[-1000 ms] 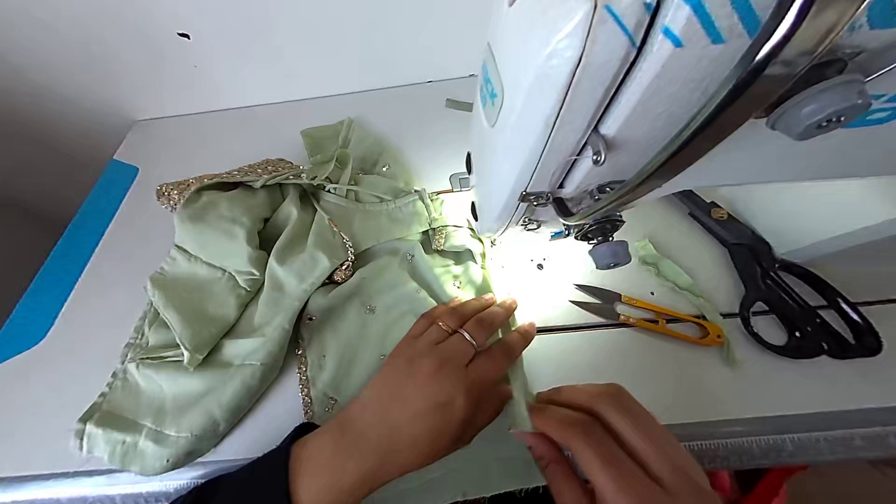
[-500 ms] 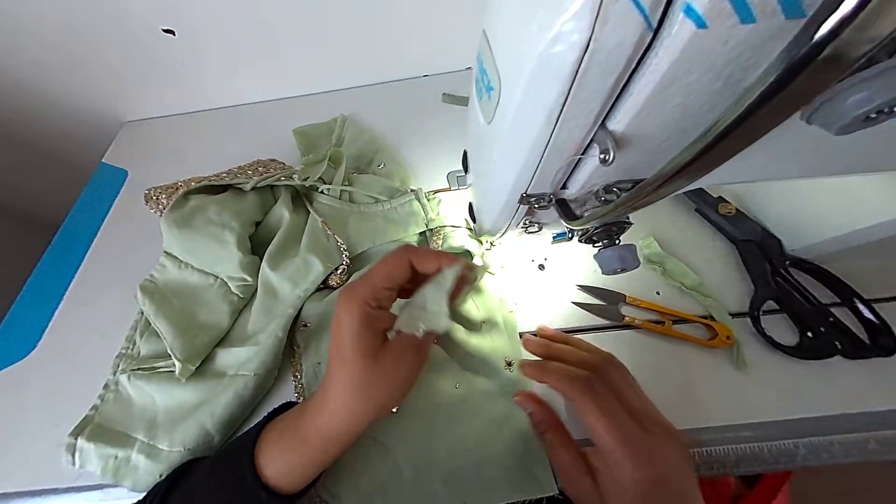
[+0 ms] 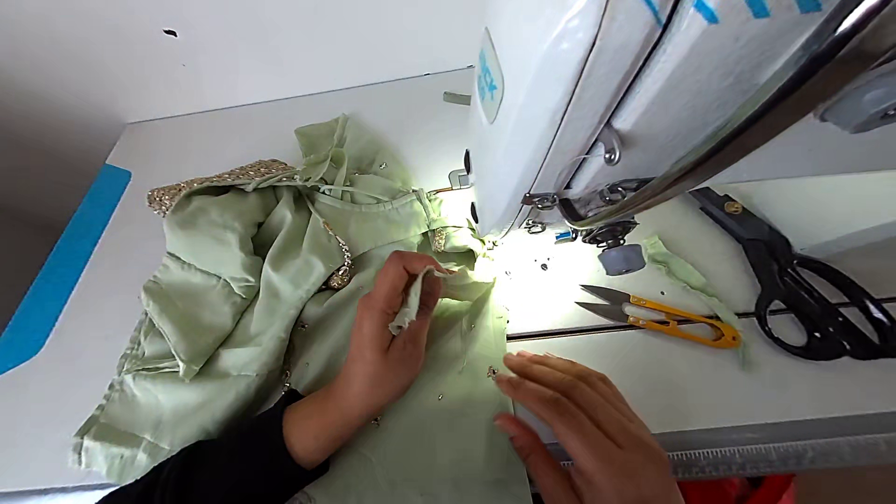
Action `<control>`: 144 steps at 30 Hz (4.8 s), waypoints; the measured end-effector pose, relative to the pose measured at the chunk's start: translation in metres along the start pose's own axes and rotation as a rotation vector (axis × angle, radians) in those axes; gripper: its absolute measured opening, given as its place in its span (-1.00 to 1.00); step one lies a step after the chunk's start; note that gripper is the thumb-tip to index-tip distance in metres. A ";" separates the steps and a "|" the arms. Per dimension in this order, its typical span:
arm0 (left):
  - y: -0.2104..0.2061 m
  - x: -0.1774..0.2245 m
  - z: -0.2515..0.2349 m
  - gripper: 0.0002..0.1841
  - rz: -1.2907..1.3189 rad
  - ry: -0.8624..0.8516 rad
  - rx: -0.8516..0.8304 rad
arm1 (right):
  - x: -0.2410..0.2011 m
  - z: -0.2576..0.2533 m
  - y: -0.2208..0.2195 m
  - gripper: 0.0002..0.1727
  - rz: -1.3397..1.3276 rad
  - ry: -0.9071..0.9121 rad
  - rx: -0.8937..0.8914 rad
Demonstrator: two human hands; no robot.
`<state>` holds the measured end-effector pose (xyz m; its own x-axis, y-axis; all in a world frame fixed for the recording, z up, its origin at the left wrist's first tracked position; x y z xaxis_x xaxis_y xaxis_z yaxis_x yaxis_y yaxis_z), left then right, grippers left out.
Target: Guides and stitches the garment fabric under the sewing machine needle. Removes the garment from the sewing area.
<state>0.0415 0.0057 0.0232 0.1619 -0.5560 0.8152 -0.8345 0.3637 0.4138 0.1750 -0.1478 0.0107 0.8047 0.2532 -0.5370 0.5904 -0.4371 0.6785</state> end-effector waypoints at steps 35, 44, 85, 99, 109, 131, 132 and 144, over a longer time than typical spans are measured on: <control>-0.018 0.027 0.012 -0.57 -0.839 -0.359 -0.297 | 0.047 -0.007 0.009 -0.85 -0.847 -0.409 0.404; -0.038 0.012 0.011 -0.47 -0.770 -0.347 -0.506 | 0.024 -0.002 0.018 -0.71 -0.323 -0.112 0.181; -0.039 0.004 -0.008 -0.51 -0.585 -0.434 -0.485 | 0.013 0.008 -0.003 -0.76 0.066 0.051 0.061; -0.039 0.009 -0.002 -0.51 -0.623 -0.384 -0.538 | 0.017 0.009 -0.001 -0.78 0.079 -0.037 0.115; -0.038 -0.005 0.005 -0.49 -0.586 -0.420 -0.521 | 0.010 0.009 -0.001 -0.79 0.127 -0.052 -0.024; -0.033 -0.022 -0.028 -0.53 -0.572 -0.434 -0.521 | 0.030 -0.024 -0.009 -0.68 0.208 -0.001 0.027; -0.032 -0.021 -0.029 -0.54 -0.568 -0.451 -0.516 | 0.031 -0.024 -0.009 -0.68 0.203 -0.003 0.031; -0.037 0.005 0.002 -0.50 -0.651 -0.405 -0.583 | 0.018 -0.003 0.001 -0.82 0.095 0.152 -0.003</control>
<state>0.0718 -0.0118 0.0109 0.2156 -0.9560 0.1988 -0.2346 0.1470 0.9609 0.1902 -0.1411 0.0028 0.8572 0.3381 -0.3885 0.5109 -0.4629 0.7244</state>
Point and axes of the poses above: each hand's wrist, its own z-axis away from the middle knuckle, its own y-axis out of the back of the hand, x = y × z, the point moved 6 cm from there along -z, towards the middle knuckle, and after that the axes turned 3 degrees about y, right-handed, at the moved point
